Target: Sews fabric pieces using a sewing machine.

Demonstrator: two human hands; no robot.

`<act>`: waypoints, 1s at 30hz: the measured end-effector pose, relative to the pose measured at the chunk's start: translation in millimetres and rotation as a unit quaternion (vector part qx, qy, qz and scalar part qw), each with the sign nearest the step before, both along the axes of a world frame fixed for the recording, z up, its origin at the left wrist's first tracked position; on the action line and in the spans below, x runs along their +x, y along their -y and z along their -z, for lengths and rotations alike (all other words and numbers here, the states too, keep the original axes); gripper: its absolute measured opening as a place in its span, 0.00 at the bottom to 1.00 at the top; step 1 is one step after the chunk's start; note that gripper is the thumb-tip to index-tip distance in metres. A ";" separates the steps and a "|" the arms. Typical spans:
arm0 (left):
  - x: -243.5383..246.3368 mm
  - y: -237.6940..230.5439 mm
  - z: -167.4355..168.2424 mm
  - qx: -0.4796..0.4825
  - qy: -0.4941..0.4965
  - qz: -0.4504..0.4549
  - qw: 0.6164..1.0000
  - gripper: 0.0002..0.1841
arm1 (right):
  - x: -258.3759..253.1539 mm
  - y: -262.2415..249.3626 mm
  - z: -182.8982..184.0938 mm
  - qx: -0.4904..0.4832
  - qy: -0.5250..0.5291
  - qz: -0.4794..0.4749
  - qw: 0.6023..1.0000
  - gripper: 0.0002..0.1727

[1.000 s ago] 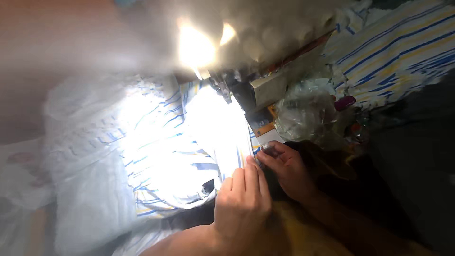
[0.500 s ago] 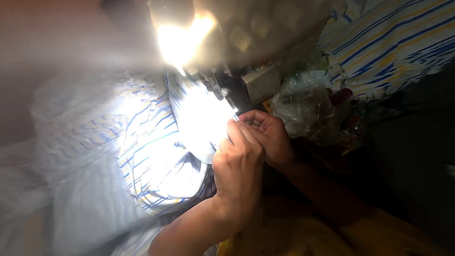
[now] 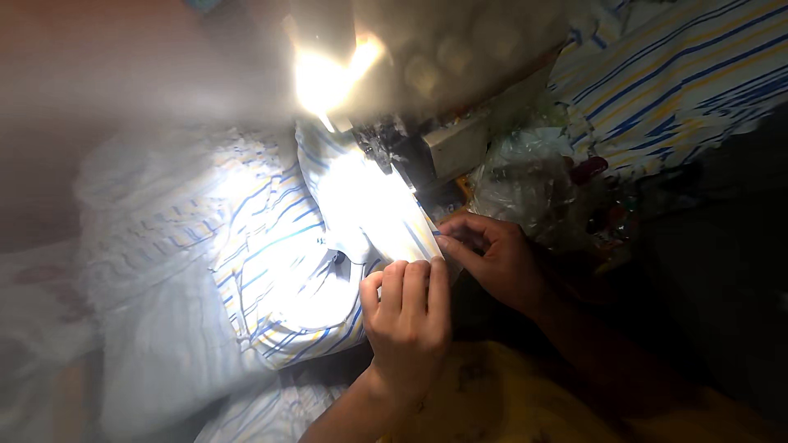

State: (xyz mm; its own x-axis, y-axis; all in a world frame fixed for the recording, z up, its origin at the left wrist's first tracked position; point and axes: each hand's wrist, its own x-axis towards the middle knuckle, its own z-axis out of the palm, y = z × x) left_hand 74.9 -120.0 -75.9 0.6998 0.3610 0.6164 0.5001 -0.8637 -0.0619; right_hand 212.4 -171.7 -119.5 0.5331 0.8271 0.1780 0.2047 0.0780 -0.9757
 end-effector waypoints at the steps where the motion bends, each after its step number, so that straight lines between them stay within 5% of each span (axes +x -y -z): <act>1: -1.3 -0.2 4.4 -0.003 0.007 0.005 1.000 0.08 | -0.2 1.9 -2.0 -0.009 -0.008 0.001 1.000 0.07; 21: 5.0 -27.2 32.7 -0.067 0.130 0.048 0.988 0.07 | 8.6 -5.7 -21.2 -0.028 -0.139 -0.058 0.988 0.02; 30: 8.1 -26.7 37.2 -0.066 0.131 0.069 0.987 0.07 | 7.3 -4.3 -24.2 -0.020 -0.220 -0.069 0.973 0.08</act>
